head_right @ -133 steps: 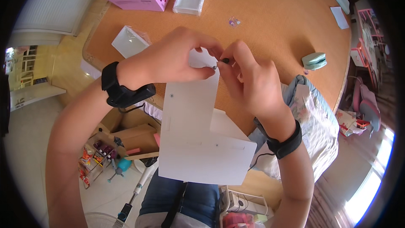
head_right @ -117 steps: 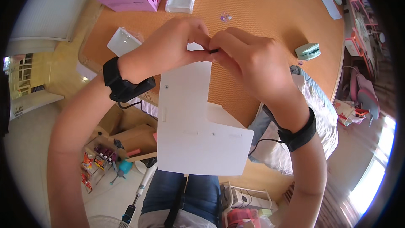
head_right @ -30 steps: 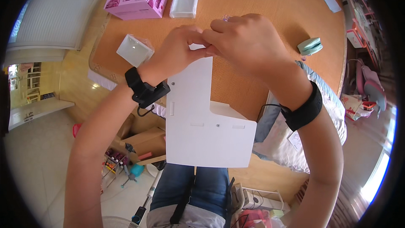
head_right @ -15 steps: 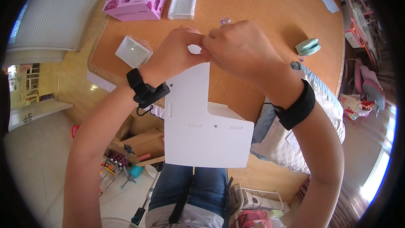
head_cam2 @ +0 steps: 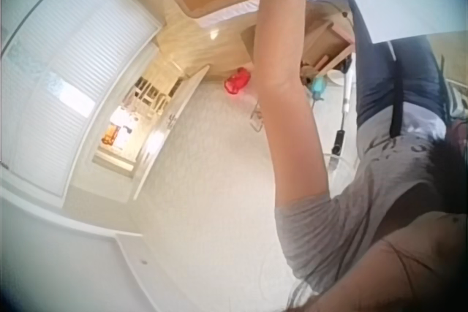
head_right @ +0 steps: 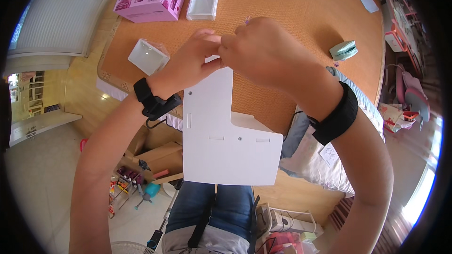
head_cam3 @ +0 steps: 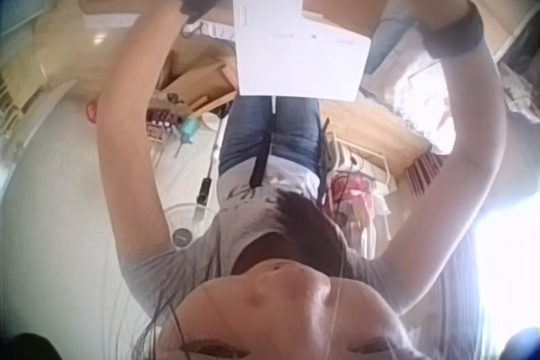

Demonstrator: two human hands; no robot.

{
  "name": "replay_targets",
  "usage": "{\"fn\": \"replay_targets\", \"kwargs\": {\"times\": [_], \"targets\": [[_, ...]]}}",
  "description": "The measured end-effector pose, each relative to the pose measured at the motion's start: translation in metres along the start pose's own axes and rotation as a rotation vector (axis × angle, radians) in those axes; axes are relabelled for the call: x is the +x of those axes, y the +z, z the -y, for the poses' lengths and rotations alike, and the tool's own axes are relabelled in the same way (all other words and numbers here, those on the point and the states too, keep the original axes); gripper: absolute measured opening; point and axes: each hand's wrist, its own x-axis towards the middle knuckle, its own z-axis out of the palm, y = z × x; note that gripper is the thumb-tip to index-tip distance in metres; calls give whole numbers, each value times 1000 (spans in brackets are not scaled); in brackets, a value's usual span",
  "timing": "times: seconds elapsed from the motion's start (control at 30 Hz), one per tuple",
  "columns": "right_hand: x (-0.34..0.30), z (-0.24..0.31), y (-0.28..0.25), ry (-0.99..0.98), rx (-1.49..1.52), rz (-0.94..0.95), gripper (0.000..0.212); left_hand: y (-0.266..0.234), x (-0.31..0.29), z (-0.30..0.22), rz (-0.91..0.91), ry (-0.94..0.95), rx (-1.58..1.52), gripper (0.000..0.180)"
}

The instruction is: The person assembles a white wooden shelf by hand using a small screwdriver to fasten various components together.

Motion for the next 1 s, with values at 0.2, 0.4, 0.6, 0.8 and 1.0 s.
{"fn": "replay_targets", "kwargs": {"times": [0.2, 0.4, 0.6, 0.8, 1.0], "targets": [[2, 10, 6, 309, 238, 38, 22, 2, -3, -9, -76, -184, 98, 16], [7, 18, 4, 444, 256, 91, 27, 5, -4, -8, -93, -174, 79, 14], [1, 8, -6, 79, -161, 44, 5, 1, 3, 3, -19, -151, 13, 13], [2, 4, -8, -123, -260, -75, 12, -8, 11, 11, 100, -126, -184, 17], [2, -2, -1, -38, -52, 45, 11, -16, 19, 4, 177, -276, -235, 20]]}}
